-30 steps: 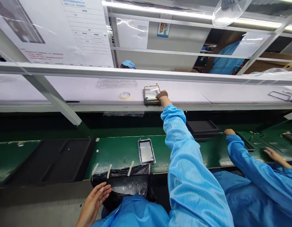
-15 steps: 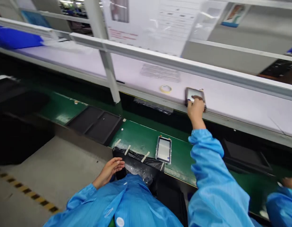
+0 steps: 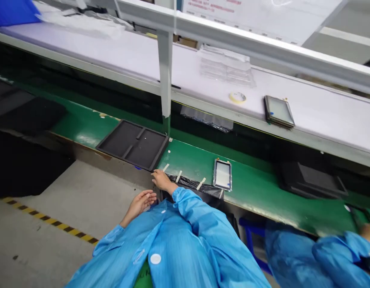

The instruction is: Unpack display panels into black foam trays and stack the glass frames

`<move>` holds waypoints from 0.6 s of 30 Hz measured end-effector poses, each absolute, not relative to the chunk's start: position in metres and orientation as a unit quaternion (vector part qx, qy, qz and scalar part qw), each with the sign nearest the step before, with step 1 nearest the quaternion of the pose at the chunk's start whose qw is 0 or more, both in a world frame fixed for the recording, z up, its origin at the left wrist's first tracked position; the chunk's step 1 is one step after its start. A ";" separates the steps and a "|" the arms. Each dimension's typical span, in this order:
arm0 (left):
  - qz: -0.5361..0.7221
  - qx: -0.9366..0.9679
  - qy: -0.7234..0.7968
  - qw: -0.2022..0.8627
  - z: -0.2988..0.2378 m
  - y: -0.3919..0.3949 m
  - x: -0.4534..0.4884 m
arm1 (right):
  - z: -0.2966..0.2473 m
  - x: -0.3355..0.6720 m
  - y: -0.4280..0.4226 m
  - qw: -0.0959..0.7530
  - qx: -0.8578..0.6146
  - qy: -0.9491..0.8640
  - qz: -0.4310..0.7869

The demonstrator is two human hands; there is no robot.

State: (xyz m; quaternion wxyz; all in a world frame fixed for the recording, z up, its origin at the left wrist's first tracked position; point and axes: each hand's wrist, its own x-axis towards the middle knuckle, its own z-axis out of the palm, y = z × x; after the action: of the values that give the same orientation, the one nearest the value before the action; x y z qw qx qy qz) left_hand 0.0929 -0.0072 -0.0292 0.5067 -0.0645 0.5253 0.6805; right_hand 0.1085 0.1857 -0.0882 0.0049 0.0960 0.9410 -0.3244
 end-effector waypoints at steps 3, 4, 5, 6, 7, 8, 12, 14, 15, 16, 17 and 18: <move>0.674 -0.070 0.522 0.519 -0.038 -0.026 0.073 | -0.097 0.101 0.189 0.010 0.135 0.940 -0.313; 0.670 -0.071 0.524 0.521 -0.041 -0.030 0.067 | -0.100 0.108 0.197 0.005 0.168 0.937 -0.306; 0.666 -0.070 0.527 0.523 -0.043 -0.033 0.062 | -0.104 0.119 0.207 0.003 0.214 0.931 -0.294; 0.662 -0.068 0.531 0.525 -0.045 -0.035 0.058 | -0.107 0.135 0.218 0.006 0.272 0.922 -0.276; 0.657 -0.065 0.535 0.527 -0.046 -0.035 0.054 | -0.109 0.155 0.231 0.015 0.333 0.908 -0.254; 0.651 -0.061 0.539 0.531 -0.047 -0.035 0.052 | -0.111 0.177 0.244 0.027 0.392 0.890 -0.230; 0.627 -0.041 0.554 0.545 -0.045 -0.026 0.051 | -0.111 0.274 0.298 0.069 0.555 0.814 -0.156; 0.619 -0.031 0.562 0.548 -0.043 -0.019 0.055 | -0.110 0.316 0.323 0.086 0.610 0.777 -0.131; 0.615 -0.027 0.566 0.549 -0.041 -0.016 0.058 | -0.110 0.333 0.334 0.095 0.631 0.760 -0.123; 0.611 -0.022 0.570 0.549 -0.040 -0.012 0.061 | -0.111 0.347 0.345 0.106 0.647 0.746 -0.118; 0.606 -0.018 0.574 0.551 -0.040 -0.009 0.065 | -0.112 0.359 0.355 0.117 0.658 0.735 -0.117; 0.602 -0.015 0.577 0.552 -0.039 -0.006 0.069 | -0.114 0.368 0.364 0.128 0.664 0.727 -0.119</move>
State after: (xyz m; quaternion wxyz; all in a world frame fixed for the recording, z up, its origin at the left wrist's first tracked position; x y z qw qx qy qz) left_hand 0.0685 -0.0063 -0.0389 0.5520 -0.0147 0.5771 0.6017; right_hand 0.3685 0.3637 -0.1137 0.1276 0.6641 0.7270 -0.1191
